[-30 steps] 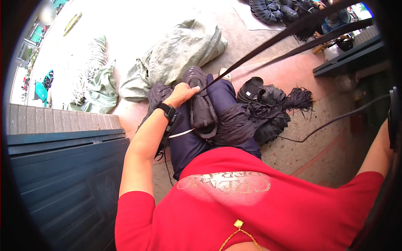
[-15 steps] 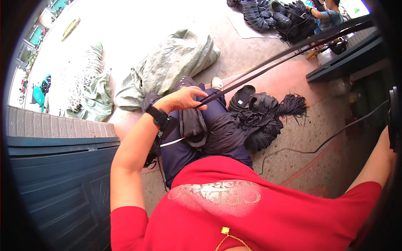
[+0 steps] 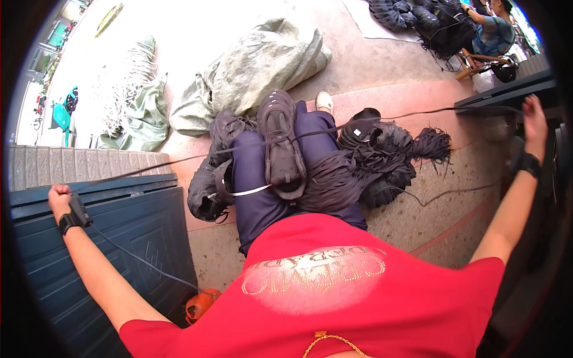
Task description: The person is manually inserting and threading long black laces into a pair of black athletic shoes while sitting on the ground.
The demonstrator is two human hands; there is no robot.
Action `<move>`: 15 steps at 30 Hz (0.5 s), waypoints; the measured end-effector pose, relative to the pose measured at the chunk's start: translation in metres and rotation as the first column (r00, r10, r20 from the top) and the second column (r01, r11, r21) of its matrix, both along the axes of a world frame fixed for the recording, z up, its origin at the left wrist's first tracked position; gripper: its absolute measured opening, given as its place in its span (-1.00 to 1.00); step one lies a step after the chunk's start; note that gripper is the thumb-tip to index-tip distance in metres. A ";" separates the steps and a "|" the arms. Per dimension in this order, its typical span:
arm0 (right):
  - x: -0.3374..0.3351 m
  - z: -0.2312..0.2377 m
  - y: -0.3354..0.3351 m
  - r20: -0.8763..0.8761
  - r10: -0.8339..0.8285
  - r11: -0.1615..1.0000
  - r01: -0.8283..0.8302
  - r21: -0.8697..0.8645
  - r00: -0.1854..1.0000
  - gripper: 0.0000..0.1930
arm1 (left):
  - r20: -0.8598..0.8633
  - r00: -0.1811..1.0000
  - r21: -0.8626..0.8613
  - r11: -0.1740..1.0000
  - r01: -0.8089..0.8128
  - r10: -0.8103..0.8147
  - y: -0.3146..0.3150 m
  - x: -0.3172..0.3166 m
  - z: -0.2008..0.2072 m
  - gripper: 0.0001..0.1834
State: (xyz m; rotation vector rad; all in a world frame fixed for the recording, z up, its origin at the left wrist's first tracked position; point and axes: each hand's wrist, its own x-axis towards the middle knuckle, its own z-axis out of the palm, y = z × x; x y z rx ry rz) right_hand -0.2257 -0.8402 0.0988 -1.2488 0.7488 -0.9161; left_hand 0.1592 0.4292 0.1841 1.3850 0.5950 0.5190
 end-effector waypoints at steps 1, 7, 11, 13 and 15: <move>0.030 0.010 0.090 -0.097 0.191 0.973 -0.201 -0.117 0.977 -0.80 | -0.142 0.989 -0.101 0.993 -0.057 0.043 -0.048 0.012 -0.063 -0.71; 0.133 -0.129 0.419 -0.580 0.779 0.390 -0.908 0.152 0.238 -0.80 | -0.285 0.765 -0.399 0.797 0.453 -0.578 -0.331 -0.048 -0.177 -0.85; 0.141 -0.193 0.509 -0.719 0.668 -0.016 -0.962 -0.273 0.193 -0.83 | -0.332 0.370 -0.528 0.496 0.689 -0.868 -0.468 -0.108 -0.217 -0.75; 0.152 -0.205 0.529 -0.791 0.546 -0.036 -0.936 -0.350 0.275 -0.84 | -0.300 0.185 -0.572 0.332 0.750 -0.936 -0.496 -0.128 -0.242 -0.75; 0.160 -0.210 0.540 -0.841 0.405 -0.061 -0.907 -0.416 0.359 -0.85 | -0.362 0.120 -0.437 0.282 0.854 -0.924 -0.515 -0.147 -0.256 -0.76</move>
